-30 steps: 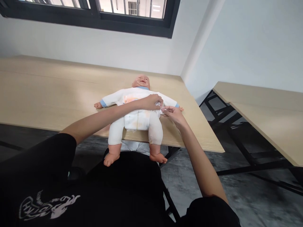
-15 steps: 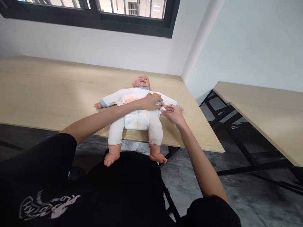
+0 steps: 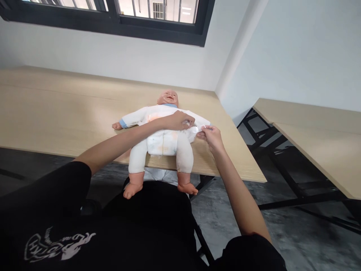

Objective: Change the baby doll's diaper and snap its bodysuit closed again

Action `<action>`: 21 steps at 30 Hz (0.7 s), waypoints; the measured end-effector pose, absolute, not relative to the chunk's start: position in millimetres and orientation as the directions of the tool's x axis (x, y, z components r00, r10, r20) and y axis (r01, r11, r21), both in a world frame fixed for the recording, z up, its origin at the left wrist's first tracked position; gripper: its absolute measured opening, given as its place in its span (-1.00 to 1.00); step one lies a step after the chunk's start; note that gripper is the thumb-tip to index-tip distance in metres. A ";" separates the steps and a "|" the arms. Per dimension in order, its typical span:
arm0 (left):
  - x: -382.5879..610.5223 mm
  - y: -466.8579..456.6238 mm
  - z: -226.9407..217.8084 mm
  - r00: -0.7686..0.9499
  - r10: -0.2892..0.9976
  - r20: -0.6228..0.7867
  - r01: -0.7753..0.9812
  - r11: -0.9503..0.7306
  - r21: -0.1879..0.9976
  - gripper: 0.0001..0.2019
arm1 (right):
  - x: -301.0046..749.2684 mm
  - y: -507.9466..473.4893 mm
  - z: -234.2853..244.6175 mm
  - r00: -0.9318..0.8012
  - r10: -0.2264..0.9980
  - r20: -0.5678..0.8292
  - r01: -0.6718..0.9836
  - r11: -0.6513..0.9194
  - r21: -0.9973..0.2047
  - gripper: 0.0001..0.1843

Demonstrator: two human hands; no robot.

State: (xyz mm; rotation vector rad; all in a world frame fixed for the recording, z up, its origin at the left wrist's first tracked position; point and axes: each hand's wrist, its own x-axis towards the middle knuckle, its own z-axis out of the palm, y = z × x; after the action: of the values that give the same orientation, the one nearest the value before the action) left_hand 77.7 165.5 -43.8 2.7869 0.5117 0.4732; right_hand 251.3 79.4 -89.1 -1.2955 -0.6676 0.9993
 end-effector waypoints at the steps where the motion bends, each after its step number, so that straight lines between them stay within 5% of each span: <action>1: 75.8 167.9 -42.9 0.892 0.390 0.230 0.322 -0.903 0.284 -0.83 | 251.2 79.1 -87.9 0.462 0.879 -0.123 -0.223 -0.019 -0.975 -0.80; 5: 69.1 175.8 -41.6 0.884 0.456 0.106 0.436 -0.885 0.164 -0.73 | 253.2 80.4 -87.9 0.511 0.858 -0.048 -0.216 0.074 -0.974 -0.77; 8: 67.9 174.8 -42.7 0.875 0.479 0.072 0.460 -0.868 0.190 -0.65 | 255.2 81.4 -90.5 0.456 0.889 0.051 -0.199 0.157 -0.967 -0.70; 12: 72.1 171.5 -46.6 0.848 0.481 0.222 0.397 -0.854 0.335 -0.61 | 256.6 81.0 -92.6 0.328 0.926 0.185 -0.170 0.251 -0.953 -0.59; 16: 75.6 175.9 -50.4 0.842 0.358 0.404 0.099 -0.838 0.537 -0.59 | 255.5 79.3 -92.8 0.236 0.934 0.267 -0.157 0.308 -0.938 -0.48; 21: 74.3 179.8 -49.6 0.864 0.333 0.378 0.046 -0.799 0.599 -0.84 | 252.3 77.6 -92.1 0.190 0.940 0.284 -0.094 0.306 -0.948 -0.42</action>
State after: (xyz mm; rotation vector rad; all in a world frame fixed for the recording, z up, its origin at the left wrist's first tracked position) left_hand 74.3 179.8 -49.6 2.4364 0.2744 0.6364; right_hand 252.3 77.6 -92.1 -0.9795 -1.1219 0.9196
